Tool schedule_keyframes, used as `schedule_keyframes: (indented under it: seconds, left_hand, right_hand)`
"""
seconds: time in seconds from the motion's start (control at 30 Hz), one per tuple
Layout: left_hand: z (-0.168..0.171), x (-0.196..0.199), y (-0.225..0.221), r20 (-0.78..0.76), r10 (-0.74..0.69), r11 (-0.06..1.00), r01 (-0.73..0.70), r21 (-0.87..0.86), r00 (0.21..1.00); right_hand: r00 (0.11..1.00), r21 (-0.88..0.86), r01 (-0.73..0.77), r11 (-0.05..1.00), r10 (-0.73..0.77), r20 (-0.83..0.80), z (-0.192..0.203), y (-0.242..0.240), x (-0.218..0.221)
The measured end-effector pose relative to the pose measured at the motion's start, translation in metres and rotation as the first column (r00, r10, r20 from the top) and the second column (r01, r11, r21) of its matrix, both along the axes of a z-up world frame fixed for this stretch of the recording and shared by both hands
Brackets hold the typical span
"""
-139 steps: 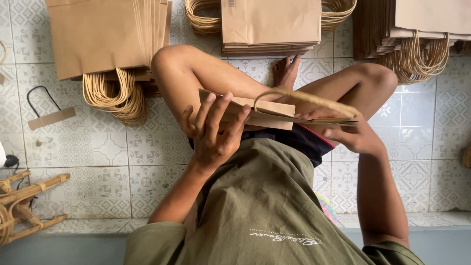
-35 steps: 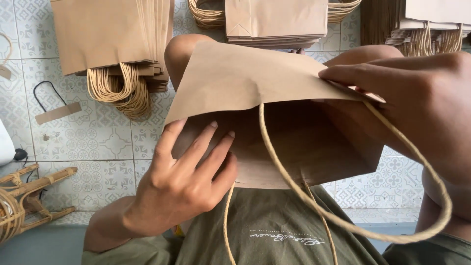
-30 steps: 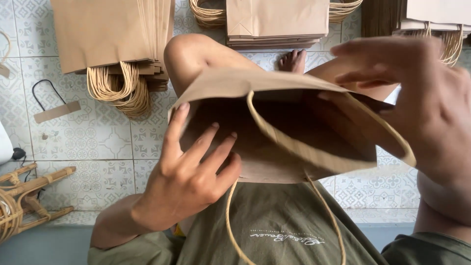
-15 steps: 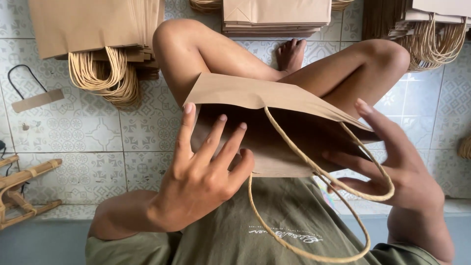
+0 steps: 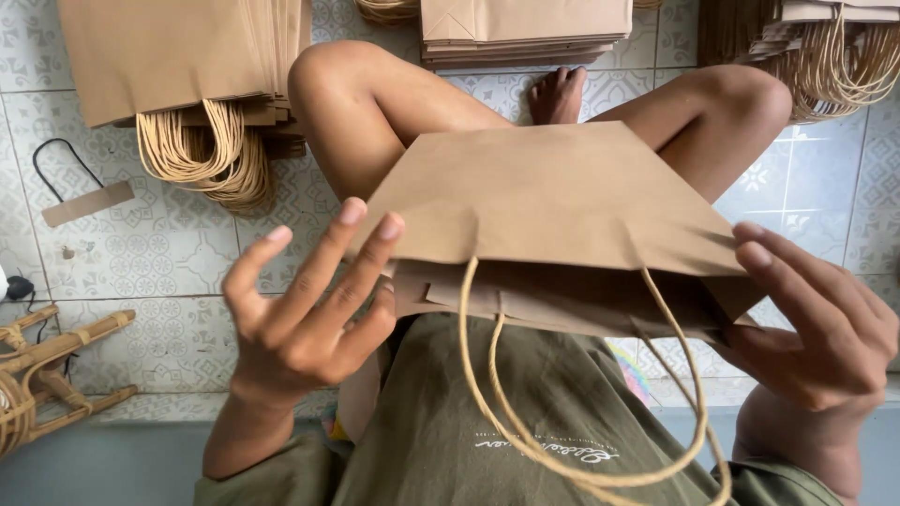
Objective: The person sits cross-legged on a tiled floor and assembles flat brown paper bags by folding the bottom flaps to create a base, then inserting and securing the twisted paper handles. The person repeats this process for several bags, stacking the finished ones nearby.
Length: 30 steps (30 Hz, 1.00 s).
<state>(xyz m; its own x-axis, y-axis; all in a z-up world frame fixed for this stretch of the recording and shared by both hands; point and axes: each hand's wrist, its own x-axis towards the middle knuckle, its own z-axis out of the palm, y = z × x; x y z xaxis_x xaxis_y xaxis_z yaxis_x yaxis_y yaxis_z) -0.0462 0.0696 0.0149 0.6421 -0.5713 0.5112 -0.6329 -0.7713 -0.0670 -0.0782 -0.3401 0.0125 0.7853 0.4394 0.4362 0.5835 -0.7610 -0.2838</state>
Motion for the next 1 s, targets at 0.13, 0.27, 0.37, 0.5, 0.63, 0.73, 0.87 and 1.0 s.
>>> schedule_keyframes:
  seconds: [0.13, 0.27, 0.37, 0.5, 0.63, 0.73, 0.87, 1.0]
  left_hand:
    - [-0.020, -0.003, 0.002, -0.087, -0.026, 0.999, 0.023, -0.028, 0.996]
    - [-0.011, 0.001, -0.013, -0.340, -0.168, 0.954, 0.066, -0.294, 0.925]
    - [-0.008, 0.006, -0.022, -0.367, -0.139, 0.925, -0.012, -0.379, 0.920]
    - [0.018, 0.014, -0.030, -0.456, -0.116, 0.881, -0.121, -0.458, 0.882]
    - [0.013, 0.021, -0.024, -0.539, -0.176, 0.914, -0.067, -0.401, 0.823]
    - [0.017, 0.030, -0.022, -0.608, -0.227, 0.918, -0.041, -0.395, 0.761]
    - [0.020, 0.044, -0.018, -0.625, -0.181, 0.938, -0.058, -0.342, 0.760]
    - [0.030, 0.056, -0.015, -0.644, -0.204, 0.935, -0.049, -0.352, 0.738]
  right_hand:
    - [0.999, -0.104, 0.037, 0.994, -0.033, 0.042, -0.025, -0.013, -0.003]
    - [0.993, -0.038, -0.116, 0.993, 0.115, -0.018, -0.026, -0.005, 0.005]
    - [0.993, 0.005, -0.025, 1.000, 0.026, -0.118, -0.007, 0.019, 0.009]
    - [0.983, -0.004, 0.060, 0.998, -0.060, -0.171, 0.011, 0.038, 0.014]
    - [0.965, -0.080, 0.049, 0.996, -0.068, -0.254, 0.024, 0.046, 0.024]
    - [0.931, -0.125, 0.000, 0.992, -0.045, -0.361, 0.036, 0.045, 0.037]
    - [0.916, -0.043, -0.242, 0.969, 0.213, -0.341, 0.022, 0.010, 0.066]
    - [0.909, -0.238, -0.245, 0.940, 0.137, -0.393, 0.015, -0.019, 0.081]
